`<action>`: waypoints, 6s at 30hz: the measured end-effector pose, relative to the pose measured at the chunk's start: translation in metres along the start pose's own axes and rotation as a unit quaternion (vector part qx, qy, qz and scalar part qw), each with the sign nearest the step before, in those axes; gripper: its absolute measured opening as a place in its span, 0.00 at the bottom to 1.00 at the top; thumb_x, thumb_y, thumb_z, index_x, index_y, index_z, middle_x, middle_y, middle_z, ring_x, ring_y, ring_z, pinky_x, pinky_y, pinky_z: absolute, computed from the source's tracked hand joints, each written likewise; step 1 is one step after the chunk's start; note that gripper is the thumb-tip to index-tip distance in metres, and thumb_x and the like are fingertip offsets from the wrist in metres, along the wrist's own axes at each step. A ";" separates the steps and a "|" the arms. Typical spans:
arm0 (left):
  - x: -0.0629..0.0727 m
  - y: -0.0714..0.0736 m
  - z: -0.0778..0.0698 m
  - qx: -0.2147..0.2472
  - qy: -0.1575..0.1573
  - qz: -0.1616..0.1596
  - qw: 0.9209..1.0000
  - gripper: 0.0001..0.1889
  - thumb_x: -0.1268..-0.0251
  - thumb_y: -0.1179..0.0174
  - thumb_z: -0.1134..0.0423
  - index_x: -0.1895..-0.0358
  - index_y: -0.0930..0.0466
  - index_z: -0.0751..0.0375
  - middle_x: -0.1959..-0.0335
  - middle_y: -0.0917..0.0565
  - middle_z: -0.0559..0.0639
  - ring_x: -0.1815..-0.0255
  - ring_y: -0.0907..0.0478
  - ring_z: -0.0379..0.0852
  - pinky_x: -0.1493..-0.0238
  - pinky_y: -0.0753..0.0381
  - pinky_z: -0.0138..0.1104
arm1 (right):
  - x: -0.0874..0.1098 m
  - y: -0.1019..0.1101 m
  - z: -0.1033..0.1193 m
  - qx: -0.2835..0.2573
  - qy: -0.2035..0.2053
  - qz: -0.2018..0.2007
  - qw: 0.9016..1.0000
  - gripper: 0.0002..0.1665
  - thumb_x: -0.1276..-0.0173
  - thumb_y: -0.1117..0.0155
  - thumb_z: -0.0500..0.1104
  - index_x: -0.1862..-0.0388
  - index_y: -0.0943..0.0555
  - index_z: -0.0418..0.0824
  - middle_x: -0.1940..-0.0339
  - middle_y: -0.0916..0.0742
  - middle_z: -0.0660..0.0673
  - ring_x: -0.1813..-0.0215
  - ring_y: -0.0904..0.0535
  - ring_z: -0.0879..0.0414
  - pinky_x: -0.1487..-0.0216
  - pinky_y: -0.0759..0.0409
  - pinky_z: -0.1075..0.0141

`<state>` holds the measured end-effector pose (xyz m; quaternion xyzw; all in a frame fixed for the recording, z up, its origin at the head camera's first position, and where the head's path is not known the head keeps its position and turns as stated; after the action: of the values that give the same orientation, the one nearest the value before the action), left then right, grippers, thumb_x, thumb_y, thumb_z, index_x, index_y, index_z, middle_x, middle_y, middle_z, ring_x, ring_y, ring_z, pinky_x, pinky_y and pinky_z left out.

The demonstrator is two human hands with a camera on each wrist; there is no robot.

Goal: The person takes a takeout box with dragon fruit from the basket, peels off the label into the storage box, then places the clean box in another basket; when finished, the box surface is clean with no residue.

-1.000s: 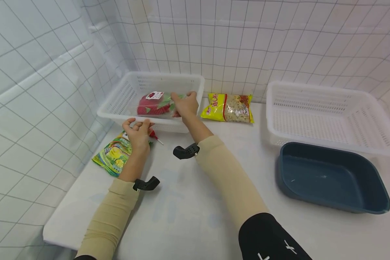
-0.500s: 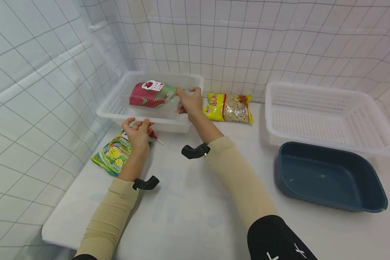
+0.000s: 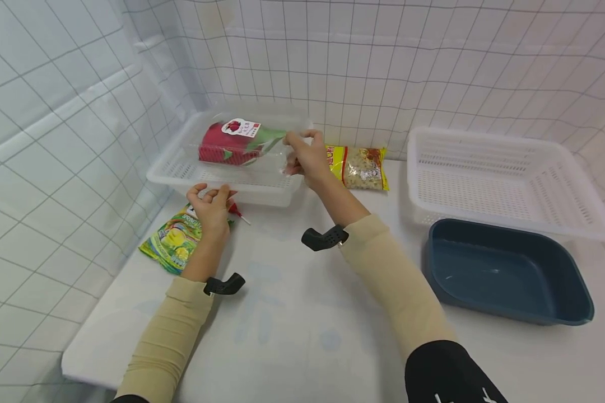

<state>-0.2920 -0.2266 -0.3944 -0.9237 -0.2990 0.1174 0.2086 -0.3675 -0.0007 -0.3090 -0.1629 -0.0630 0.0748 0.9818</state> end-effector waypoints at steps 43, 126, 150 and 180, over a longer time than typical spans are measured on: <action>-0.001 0.002 -0.002 -0.006 0.007 -0.010 1.000 0.23 0.36 0.38 0.74 0.49 0.43 0.54 0.70 0.26 0.52 0.75 0.20 0.42 0.73 0.22 0.27 | 0.055 0.101 0.049 0.010 0.001 0.031 0.999 0.12 0.33 0.53 0.34 0.56 0.43 0.42 0.72 0.31 0.48 0.83 0.32 0.61 0.80 0.30 0.73; -0.006 0.008 -0.005 0.002 0.003 -0.008 1.000 0.22 0.35 0.39 0.73 0.49 0.43 0.55 0.69 0.29 0.52 0.75 0.20 0.43 0.72 0.22 0.27 | 0.194 0.165 -0.053 -0.130 0.104 0.252 0.953 0.26 0.34 0.74 0.24 0.42 0.38 0.40 0.83 0.35 0.42 0.82 0.40 0.55 0.85 0.43 0.69; -0.004 0.007 -0.006 0.002 0.015 -0.002 1.000 0.22 0.35 0.38 0.72 0.48 0.43 0.54 0.69 0.28 0.52 0.71 0.20 0.46 0.69 0.22 0.29 | 0.193 0.181 -0.080 -0.060 0.034 0.144 0.987 0.22 0.32 0.64 0.28 0.44 0.36 0.46 0.80 0.21 0.55 0.83 0.25 0.66 0.85 0.28 0.77; 0.018 -0.011 0.009 -0.106 0.149 0.037 0.983 0.14 0.32 0.44 0.70 0.55 0.41 0.56 0.62 0.29 0.52 0.77 0.21 0.38 0.73 0.25 0.24 | 0.206 0.188 -0.084 0.061 0.009 -0.015 0.998 0.15 0.21 0.59 0.47 0.42 0.41 0.41 0.75 0.25 0.52 0.82 0.32 0.64 0.84 0.33 0.73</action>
<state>-0.2860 -0.2047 -0.3989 -0.9582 -0.2407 -0.0457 0.1474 -0.1772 0.1837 -0.4291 -0.1023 -0.0516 0.0628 0.9914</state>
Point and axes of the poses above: each hand's wrist, its own x-axis away from the middle knuckle, its own y-axis out of the back of the hand, z = x × y, the point moved 7 cm from there along -x, towards the middle knuckle
